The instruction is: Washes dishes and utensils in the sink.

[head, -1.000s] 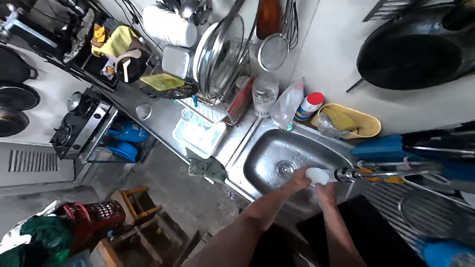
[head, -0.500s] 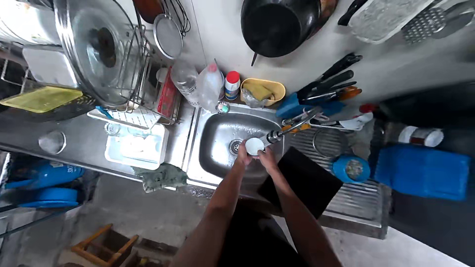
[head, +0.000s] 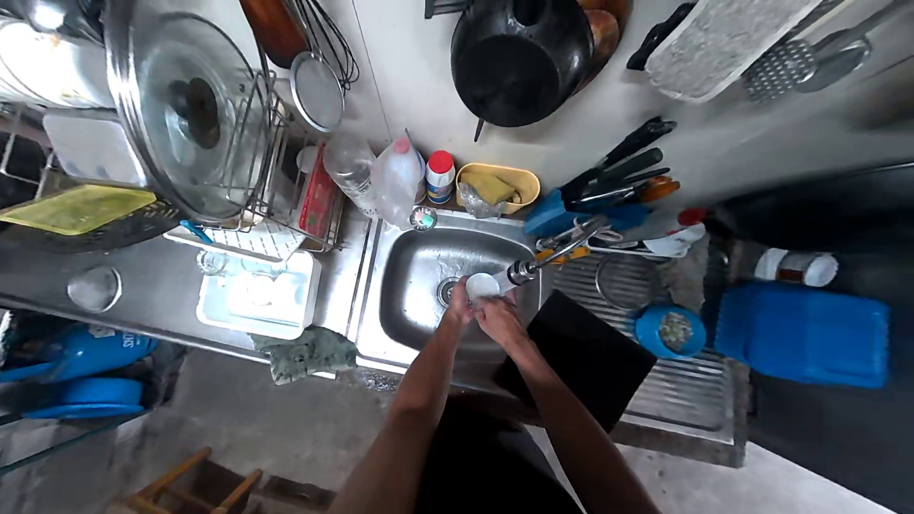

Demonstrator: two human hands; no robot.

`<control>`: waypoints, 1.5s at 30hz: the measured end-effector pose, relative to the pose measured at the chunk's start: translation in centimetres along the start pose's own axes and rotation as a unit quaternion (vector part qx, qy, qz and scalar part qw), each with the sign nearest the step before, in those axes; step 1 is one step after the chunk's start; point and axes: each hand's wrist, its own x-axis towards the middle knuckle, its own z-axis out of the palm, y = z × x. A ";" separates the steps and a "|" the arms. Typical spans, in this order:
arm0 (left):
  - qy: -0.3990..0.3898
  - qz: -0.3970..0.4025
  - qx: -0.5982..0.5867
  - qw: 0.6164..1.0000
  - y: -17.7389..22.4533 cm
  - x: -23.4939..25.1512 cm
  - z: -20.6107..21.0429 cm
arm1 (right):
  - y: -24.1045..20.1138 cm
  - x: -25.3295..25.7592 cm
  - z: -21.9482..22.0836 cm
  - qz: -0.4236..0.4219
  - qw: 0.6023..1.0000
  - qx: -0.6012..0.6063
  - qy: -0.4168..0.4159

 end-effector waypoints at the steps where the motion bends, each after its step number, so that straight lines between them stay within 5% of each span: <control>1: -0.007 0.007 -0.012 1.000 0.0 0.3 0.0 | 0.0 0.1 0.2 0.002 1.000 -0.013 0.010; 5: -0.009 0.012 0.008 1.000 0.4 1.3 0.0 | 0.5 0.8 1.4 -0.034 0.999 0.010 0.035; 10: -0.054 0.014 0.048 0.997 0.0 1.6 -1.4 | 2.8 1.5 1.0 0.015 0.953 0.290 0.080; 13: -0.090 0.017 0.082 0.992 -0.1 0.5 -1.1 | 2.9 1.6 2.1 0.114 0.789 0.596 0.095; 16: -0.083 0.091 0.149 0.981 -0.6 0.3 -0.5 | 2.4 1.8 2.4 0.197 0.628 0.746 0.102; 20: -0.152 0.196 0.260 0.933 -1.2 0.3 0.1 | 2.8 1.9 2.5 0.246 0.545 0.792 0.123; 22: -0.169 0.220 0.272 0.922 -1.9 0.6 0.5 | 2.2 1.2 1.8 0.256 0.584 0.757 0.145; 25: -0.081 0.243 0.202 0.945 -3.0 0.4 1.4 | 0.1 0.2 1.2 0.211 0.732 0.621 0.185; 28: -0.075 0.199 0.163 0.963 -2.6 -1.0 2.2 | -1.0 -0.1 1.3 0.134 0.879 0.415 0.194; 31: -0.061 0.123 0.106 0.985 -0.5 -2.8 2.1 | -1.4 -1.0 0.9 0.050 0.962 0.218 0.156; 35: -0.069 0.023 0.108 0.991 1.7 -3.5 0.9 | 0.2 -1.3 1.2 -0.063 0.992 0.055 0.097; 38: -0.080 -0.025 0.128 0.988 2.1 -2.3 -0.4 | 0.9 -1.4 0.9 -0.078 0.981 0.153 0.088; 41: -0.051 0.037 0.170 0.984 1.8 -1.0 -2.5 | 2.3 -3.1 0.1 -0.041 0.955 0.235 0.175; 43: -0.005 0.173 0.364 0.915 2.4 -1.2 -3.5 | 4.2 -4.3 0.2 0.006 0.948 0.240 0.207; 45: 0.045 0.290 0.610 0.736 3.5 -1.8 -4.9 | 5.9 -6.1 0.5 0.055 0.947 0.245 0.199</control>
